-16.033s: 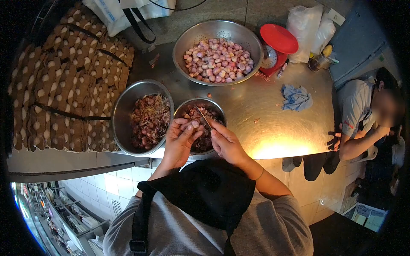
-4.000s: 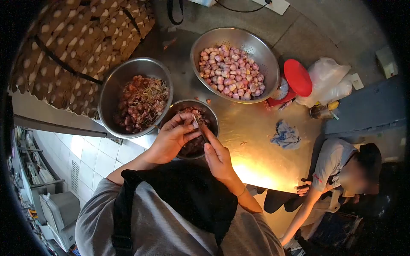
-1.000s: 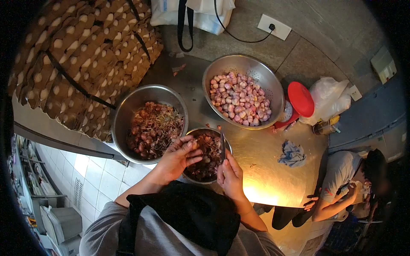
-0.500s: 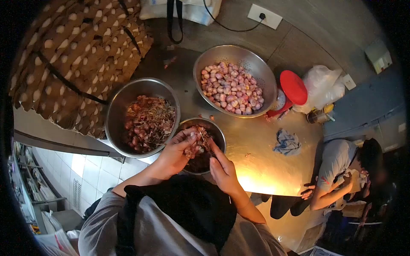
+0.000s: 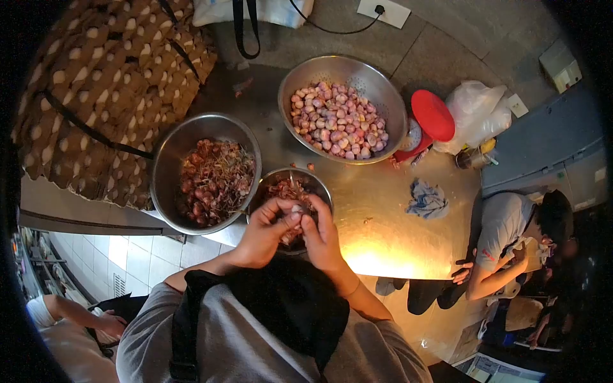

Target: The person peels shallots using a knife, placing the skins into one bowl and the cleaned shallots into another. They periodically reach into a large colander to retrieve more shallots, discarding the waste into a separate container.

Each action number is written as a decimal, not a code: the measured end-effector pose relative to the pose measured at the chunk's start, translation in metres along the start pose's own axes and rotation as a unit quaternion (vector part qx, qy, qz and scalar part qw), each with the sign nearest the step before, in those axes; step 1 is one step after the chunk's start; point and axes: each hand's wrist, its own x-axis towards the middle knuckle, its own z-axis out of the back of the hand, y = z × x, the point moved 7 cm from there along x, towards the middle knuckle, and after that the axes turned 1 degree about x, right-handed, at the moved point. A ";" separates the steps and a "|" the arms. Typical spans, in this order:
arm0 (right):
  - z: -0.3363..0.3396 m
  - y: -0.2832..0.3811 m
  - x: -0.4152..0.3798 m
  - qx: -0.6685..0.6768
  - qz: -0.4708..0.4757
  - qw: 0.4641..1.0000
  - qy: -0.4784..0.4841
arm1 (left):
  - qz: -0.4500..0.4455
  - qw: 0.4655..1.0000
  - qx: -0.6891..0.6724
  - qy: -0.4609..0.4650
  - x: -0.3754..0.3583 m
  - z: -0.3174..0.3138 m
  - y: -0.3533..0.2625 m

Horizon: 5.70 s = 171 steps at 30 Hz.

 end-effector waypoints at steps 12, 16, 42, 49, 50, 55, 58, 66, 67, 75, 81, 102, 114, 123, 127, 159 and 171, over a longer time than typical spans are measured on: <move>-0.010 0.019 -0.007 0.055 -0.074 0.988 0.127 | -0.001 0.998 -0.056 -0.015 0.004 0.013 -0.011; -0.014 0.021 -0.008 0.047 -0.072 0.990 0.111 | -0.006 0.999 -0.038 -0.028 0.003 0.015 -0.010; -0.007 0.020 -0.010 0.063 -0.092 0.986 0.126 | -0.043 0.997 -0.038 -0.051 0.001 0.009 -0.010; -0.003 0.010 -0.006 0.080 -0.098 0.985 0.115 | -0.021 0.999 -0.022 -0.033 0.002 0.013 -0.005; -0.001 0.008 -0.005 0.111 -0.113 0.981 0.116 | -0.004 0.999 -0.021 -0.026 0.003 0.013 -0.002; -0.004 0.012 -0.007 0.141 -0.145 0.972 0.119 | -0.027 0.998 -0.037 -0.040 0.004 0.011 -0.002; -0.004 0.011 -0.005 0.125 -0.131 0.977 0.112 | -0.016 0.998 -0.039 -0.040 0.005 0.014 0.001; 0.025 0.004 0.006 0.106 -0.099 0.989 0.030 | 0.007 0.996 -0.084 -0.022 0.003 0.009 -0.006; 0.023 0.009 0.006 0.085 -0.094 0.991 0.038 | -0.001 0.996 -0.086 -0.022 0.004 0.009 -0.006; -0.002 0.007 -0.004 -0.020 -0.042 0.996 0.080 | -0.075 0.996 0.016 -0.042 0.005 0.011 -0.010; -0.001 0.006 -0.001 0.070 -0.081 0.992 0.073 | -0.042 0.998 -0.015 -0.036 0.005 0.011 -0.006; 0.004 0.009 -0.001 0.052 -0.082 0.992 0.075 | 0.079 0.976 -0.205 0.000 0.020 0.023 0.003; 0.013 0.007 -0.010 0.110 -0.079 0.990 0.047 | -0.028 0.995 -0.087 -0.044 0.166 -0.033 -0.090; 0.023 0.005 -0.005 0.107 -0.058 0.992 0.025 | -0.003 0.985 -0.167 -0.044 0.141 -0.021 -0.083; 0.024 0.004 -0.003 0.106 -0.058 0.992 0.026 | 0.052 0.985 -0.165 -0.016 0.094 -0.003 -0.051; 0.014 0.004 -0.005 0.240 -0.112 0.963 0.055 | -0.049 0.994 -0.101 0.008 0.008 0.000 -0.015; 0.006 0.017 -0.016 -0.065 -0.024 0.992 0.110 | -0.049 0.994 -0.083 -0.041 0.008 0.011 -0.019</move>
